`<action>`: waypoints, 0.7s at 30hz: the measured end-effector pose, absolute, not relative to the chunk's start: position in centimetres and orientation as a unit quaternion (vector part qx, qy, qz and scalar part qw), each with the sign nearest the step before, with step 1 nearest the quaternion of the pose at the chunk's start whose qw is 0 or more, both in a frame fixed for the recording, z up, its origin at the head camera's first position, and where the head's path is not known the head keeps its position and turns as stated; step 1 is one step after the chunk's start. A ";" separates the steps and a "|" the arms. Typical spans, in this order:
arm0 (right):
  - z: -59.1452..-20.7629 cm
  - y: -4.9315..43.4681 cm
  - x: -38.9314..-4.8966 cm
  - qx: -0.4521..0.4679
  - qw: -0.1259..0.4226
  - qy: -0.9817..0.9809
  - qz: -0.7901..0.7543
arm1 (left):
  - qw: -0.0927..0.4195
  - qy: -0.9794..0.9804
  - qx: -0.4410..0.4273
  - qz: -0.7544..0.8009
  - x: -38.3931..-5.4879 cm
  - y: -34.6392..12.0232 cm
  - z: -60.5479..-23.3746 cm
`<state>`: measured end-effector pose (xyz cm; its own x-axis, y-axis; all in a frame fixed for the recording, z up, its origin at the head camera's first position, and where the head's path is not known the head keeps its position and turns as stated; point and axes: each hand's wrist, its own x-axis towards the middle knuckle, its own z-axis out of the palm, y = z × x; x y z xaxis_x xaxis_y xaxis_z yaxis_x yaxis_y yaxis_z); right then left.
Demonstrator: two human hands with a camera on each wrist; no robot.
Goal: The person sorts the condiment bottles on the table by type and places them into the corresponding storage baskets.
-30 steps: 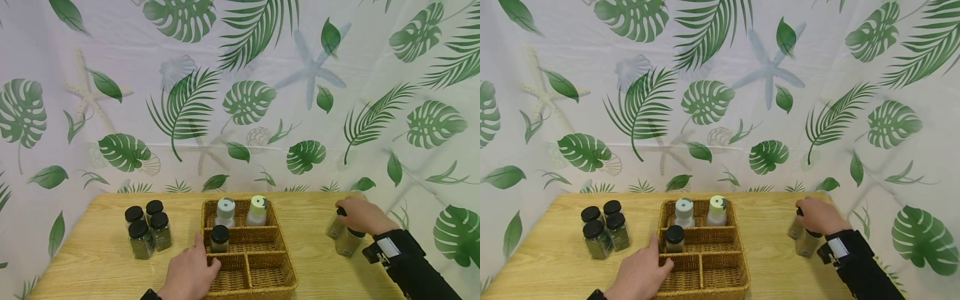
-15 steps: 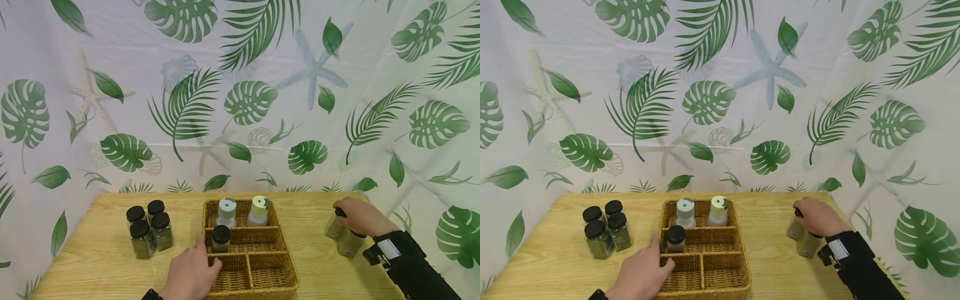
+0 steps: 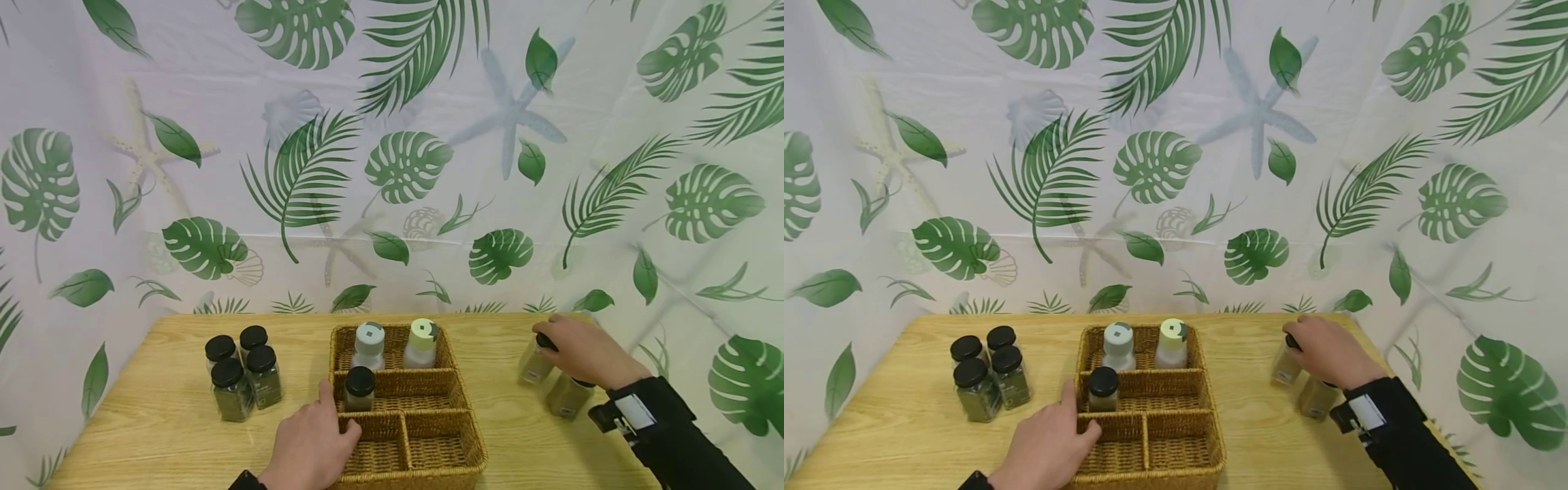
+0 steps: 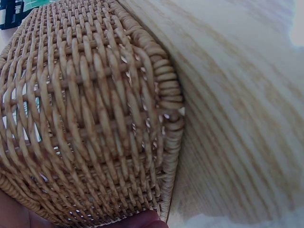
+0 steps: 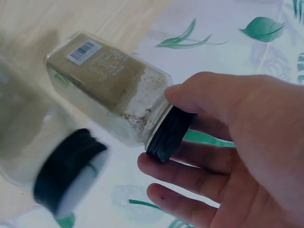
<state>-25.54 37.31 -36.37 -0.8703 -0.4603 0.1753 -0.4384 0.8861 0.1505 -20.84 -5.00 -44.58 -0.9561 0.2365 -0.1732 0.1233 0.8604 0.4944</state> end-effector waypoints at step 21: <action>-33.2 31.5 -23.1 0.303 0.172 -0.932 -0.097 | 0.110 0.958 0.090 0.248 -20.8 -4.9 -44.7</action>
<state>-23.15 31.50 -33.25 -0.7575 -0.5977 0.2626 -0.5312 0.7981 0.2845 -20.75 -4.88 -44.68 -0.9597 0.2268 -0.1661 0.1180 0.8612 0.4944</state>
